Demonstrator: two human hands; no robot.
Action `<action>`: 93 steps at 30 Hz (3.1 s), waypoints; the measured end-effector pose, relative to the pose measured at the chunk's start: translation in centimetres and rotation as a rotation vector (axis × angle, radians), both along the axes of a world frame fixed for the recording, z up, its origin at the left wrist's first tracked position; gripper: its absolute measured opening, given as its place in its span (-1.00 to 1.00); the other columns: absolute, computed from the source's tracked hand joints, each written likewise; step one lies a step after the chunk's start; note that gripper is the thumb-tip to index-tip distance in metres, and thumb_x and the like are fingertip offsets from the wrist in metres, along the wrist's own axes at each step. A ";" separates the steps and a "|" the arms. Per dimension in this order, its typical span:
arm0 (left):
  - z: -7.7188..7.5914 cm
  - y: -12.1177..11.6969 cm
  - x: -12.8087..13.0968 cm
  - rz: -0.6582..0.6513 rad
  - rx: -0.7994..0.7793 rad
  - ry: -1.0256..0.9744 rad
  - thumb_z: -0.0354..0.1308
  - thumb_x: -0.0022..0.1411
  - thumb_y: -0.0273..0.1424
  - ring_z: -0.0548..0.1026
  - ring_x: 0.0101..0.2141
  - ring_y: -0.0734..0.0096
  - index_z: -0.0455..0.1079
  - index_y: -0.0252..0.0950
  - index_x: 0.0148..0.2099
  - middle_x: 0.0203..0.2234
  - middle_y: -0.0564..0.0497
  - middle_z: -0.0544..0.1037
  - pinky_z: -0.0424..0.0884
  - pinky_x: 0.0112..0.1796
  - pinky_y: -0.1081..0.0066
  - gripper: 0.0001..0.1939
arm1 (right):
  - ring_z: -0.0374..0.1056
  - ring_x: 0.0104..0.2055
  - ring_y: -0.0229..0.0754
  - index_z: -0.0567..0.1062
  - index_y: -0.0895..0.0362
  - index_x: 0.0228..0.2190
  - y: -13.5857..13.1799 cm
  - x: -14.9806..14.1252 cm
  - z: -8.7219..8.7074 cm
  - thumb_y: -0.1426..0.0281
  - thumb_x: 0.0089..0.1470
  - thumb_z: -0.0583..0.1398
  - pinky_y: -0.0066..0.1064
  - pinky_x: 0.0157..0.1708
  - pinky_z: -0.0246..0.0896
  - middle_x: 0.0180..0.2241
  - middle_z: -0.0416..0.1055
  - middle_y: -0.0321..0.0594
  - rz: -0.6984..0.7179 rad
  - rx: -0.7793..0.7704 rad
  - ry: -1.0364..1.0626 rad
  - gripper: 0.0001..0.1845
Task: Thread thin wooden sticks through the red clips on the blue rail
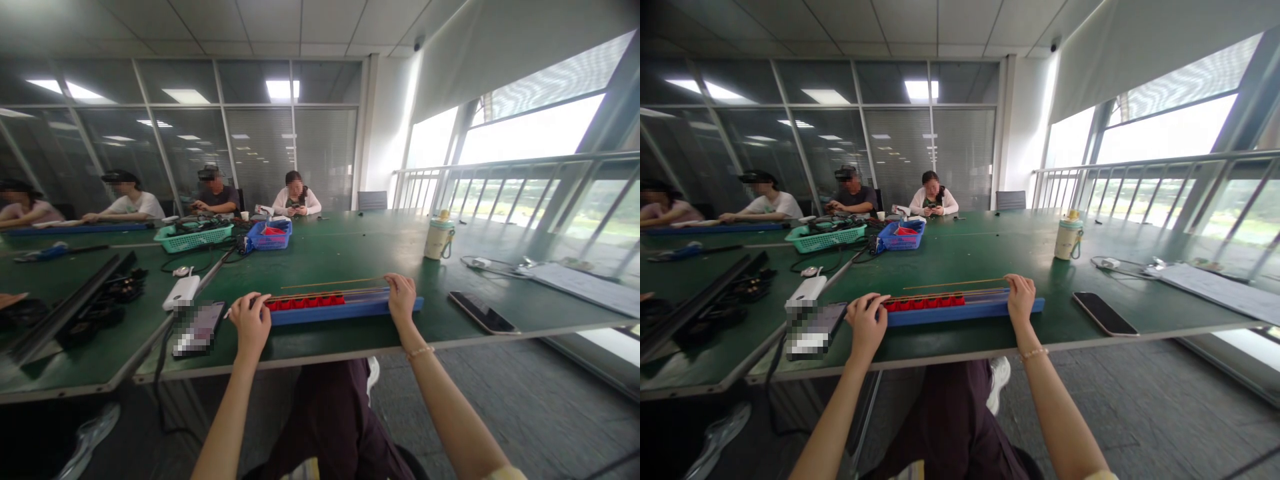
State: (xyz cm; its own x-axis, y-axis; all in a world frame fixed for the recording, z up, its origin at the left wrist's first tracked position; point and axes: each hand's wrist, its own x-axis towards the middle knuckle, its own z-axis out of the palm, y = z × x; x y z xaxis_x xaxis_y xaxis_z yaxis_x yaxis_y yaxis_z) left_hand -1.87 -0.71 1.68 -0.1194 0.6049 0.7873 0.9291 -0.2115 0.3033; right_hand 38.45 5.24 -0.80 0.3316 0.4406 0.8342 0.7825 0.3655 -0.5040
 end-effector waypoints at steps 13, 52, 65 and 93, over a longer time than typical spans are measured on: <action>0.0 0.1 0.1 -0.003 0.004 0.008 0.00 0.29 -0.45 0.26 0.01 0.09 0.55 -0.11 -0.07 -0.04 -0.10 0.46 0.19 0.05 0.07 -0.67 | 0.28 -0.18 -0.05 0.60 0.09 -0.29 0.6 0.3 -0.6 0.26 0.27 0.03 -0.28 -0.14 0.00 -0.24 0.56 -0.13 -0.051 -0.134 -0.064 -0.64; -0.3 0.1 0.0 0.003 0.019 0.006 0.02 0.28 -0.47 0.27 0.00 0.08 0.55 -0.10 -0.08 -0.05 -0.07 0.47 0.20 0.01 0.07 -0.68 | 0.32 -0.07 -0.03 0.65 -0.02 -0.21 -0.4 -0.1 0.8 0.47 0.20 0.00 -0.27 -0.13 0.08 -0.13 0.57 -0.22 -0.183 -0.656 -0.330 -0.57; -0.5 0.4 0.0 -0.001 0.025 -0.002 0.03 0.27 -0.46 0.27 0.00 0.07 0.56 -0.11 -0.08 -0.05 -0.09 0.48 0.20 0.00 0.07 -0.69 | 0.40 -0.15 -0.16 0.50 0.03 -0.11 -1.4 -0.7 -0.2 0.27 0.31 -0.04 -0.39 -0.18 0.14 -0.26 0.55 -0.25 0.068 -0.301 -0.132 -0.65; -0.5 0.4 0.1 -0.004 -0.007 0.005 0.01 0.28 -0.45 0.25 0.01 0.04 0.56 -0.09 -0.03 -0.03 -0.10 0.49 0.19 0.02 0.04 -0.65 | 0.30 -0.35 -0.17 0.45 0.08 -0.43 -1.7 -0.8 -0.2 0.00 0.30 -0.06 -0.42 -0.36 0.01 -0.47 0.40 -0.22 0.028 -0.332 -0.156 -0.47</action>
